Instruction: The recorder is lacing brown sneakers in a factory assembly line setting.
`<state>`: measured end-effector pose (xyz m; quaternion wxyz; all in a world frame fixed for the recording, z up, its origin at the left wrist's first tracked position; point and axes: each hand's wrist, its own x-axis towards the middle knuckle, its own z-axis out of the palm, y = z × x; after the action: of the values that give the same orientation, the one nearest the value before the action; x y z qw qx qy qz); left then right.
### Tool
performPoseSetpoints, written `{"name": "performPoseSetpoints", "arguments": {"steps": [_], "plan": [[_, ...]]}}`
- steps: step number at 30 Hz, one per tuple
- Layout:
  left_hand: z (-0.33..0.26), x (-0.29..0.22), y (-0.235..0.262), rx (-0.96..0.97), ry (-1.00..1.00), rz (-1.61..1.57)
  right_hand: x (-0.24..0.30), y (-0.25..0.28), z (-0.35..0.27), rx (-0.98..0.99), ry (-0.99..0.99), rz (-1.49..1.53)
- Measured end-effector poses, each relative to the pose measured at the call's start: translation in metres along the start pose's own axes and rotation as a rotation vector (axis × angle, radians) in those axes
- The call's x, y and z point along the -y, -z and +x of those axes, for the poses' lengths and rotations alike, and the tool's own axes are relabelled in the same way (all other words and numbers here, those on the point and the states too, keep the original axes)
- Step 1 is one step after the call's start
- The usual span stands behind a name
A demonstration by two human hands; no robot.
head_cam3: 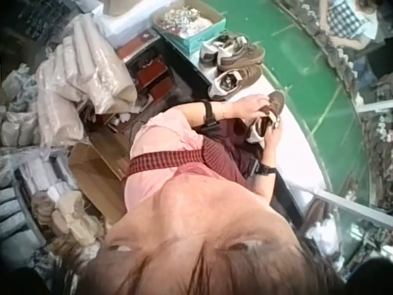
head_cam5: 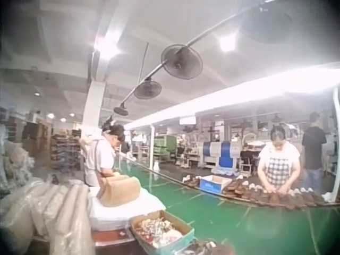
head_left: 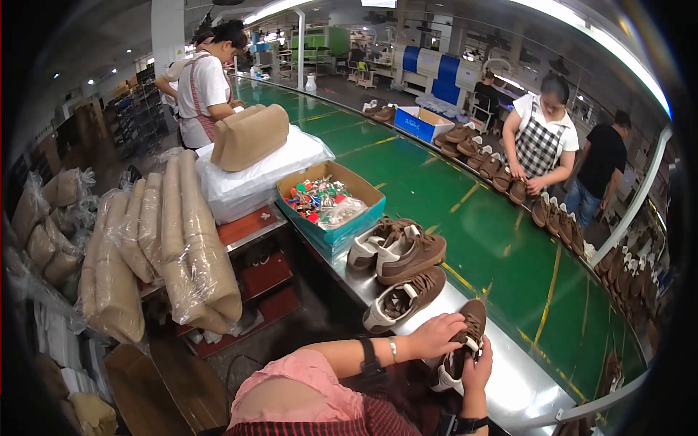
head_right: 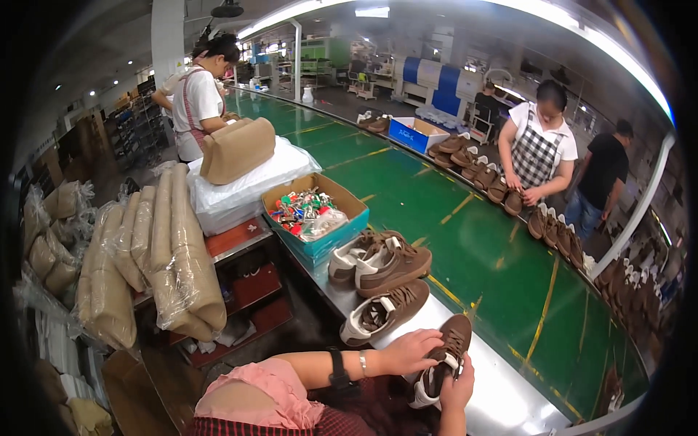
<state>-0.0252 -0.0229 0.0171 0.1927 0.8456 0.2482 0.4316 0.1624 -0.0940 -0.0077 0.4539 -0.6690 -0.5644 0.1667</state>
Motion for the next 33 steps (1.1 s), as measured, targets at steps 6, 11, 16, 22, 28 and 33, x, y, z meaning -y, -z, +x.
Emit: {"name": "performPoseSetpoints", "arguments": {"steps": [6,11,16,22,28,33], "plan": [[-0.006,0.010,0.090,-0.048,-0.022,0.481,0.007,0.015,0.001,0.031,0.136,-0.445],[-0.045,0.045,0.106,0.260,-0.022,0.828,0.021,-0.006,0.025,0.067,0.161,-0.449],[-0.031,0.052,0.080,0.043,-0.079,0.453,0.007,-0.013,0.021,-0.096,0.059,-0.271],[-0.001,0.027,0.024,0.055,-0.220,0.240,0.011,0.002,0.017,-0.210,0.070,-0.252],[-0.003,0.015,0.002,0.103,-0.253,0.162,-0.003,0.018,0.008,-0.298,0.045,-0.344],[-0.018,-0.002,0.013,0.280,-0.452,0.050,-0.011,0.019,0.006,-0.335,0.054,-0.341]]}}
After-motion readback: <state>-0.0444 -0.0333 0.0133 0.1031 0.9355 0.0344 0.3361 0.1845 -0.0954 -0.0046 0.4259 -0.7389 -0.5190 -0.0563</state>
